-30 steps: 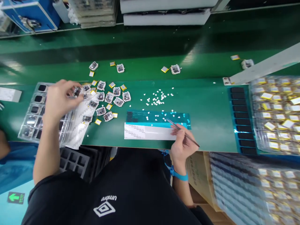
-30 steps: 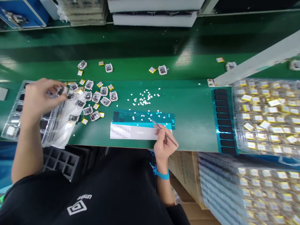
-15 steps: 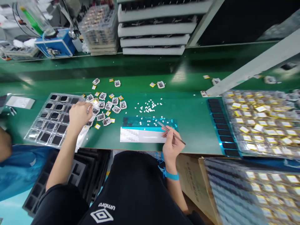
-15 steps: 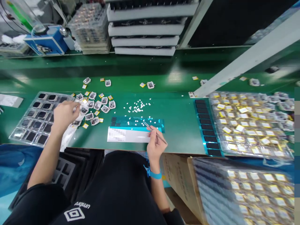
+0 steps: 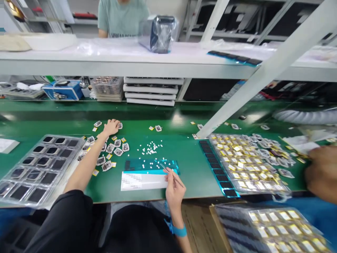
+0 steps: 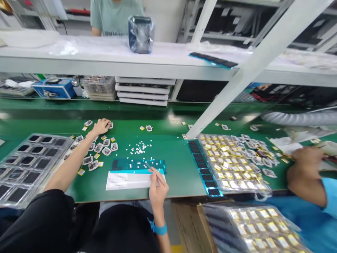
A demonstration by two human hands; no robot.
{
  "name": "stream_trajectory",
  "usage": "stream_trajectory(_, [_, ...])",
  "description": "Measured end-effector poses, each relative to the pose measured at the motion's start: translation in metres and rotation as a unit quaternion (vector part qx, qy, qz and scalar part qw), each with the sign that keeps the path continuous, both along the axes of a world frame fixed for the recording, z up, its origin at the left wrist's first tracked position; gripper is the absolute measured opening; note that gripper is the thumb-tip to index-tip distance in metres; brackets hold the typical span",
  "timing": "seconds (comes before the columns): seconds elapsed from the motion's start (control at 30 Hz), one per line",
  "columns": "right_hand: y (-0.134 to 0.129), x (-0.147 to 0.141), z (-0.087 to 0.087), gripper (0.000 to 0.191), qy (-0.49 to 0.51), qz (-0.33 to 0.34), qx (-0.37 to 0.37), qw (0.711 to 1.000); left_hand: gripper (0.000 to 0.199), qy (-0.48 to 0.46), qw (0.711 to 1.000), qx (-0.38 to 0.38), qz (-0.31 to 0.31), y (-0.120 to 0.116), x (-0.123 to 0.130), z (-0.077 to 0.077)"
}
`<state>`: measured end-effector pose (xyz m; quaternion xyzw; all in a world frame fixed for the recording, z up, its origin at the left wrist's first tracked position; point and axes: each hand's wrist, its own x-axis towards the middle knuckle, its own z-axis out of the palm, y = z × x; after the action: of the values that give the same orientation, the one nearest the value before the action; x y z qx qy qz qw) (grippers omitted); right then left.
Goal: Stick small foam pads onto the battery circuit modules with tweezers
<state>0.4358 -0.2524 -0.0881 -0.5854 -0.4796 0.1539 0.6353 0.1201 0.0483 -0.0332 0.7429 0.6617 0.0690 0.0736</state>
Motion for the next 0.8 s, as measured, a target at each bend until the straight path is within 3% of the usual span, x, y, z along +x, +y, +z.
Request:
stream_trajectory(0.17, [0.001,0.009,-0.006,0.035,0.020,0.041,0.000,0.999,0.043,-0.044,0.998,-0.042,-0.031,-0.003,-0.005,0.001])
stream_trajectory(0.3, [0.005,0.018,0.000,0.032,-0.004,0.140,-0.003,0.990,0.042,-0.105,0.991,-0.058,-0.067,-0.019,-0.008,0.004])
stream_trajectory(0.4, [0.014,0.018,0.031,0.040,-0.048,0.143,0.037,0.988,0.041,-0.176,0.979,-0.054,-0.088,-0.028,-0.007,0.010])
stream_trajectory(0.53, [0.030,0.008,0.096,0.050,-0.102,0.201,0.104,0.969,0.037,-0.314,0.942,-0.040,-0.109,-0.041,0.011,0.034])
stream_trajectory(0.63, [0.047,-0.007,0.138,0.041,-0.165,0.283,0.069,0.942,0.049,-0.431,0.891,-0.035,-0.138,-0.067,0.036,0.059])
stream_trajectory(0.73, [0.072,-0.027,0.166,0.031,-0.217,0.246,0.060,0.943,0.067,-0.518,0.833,-0.076,-0.181,-0.109,0.062,0.088])
stream_trajectory(0.8, [0.090,-0.039,0.177,0.022,-0.235,0.218,0.103,0.942,0.065,-0.597,0.764,-0.128,-0.209,-0.139,0.075,0.107])
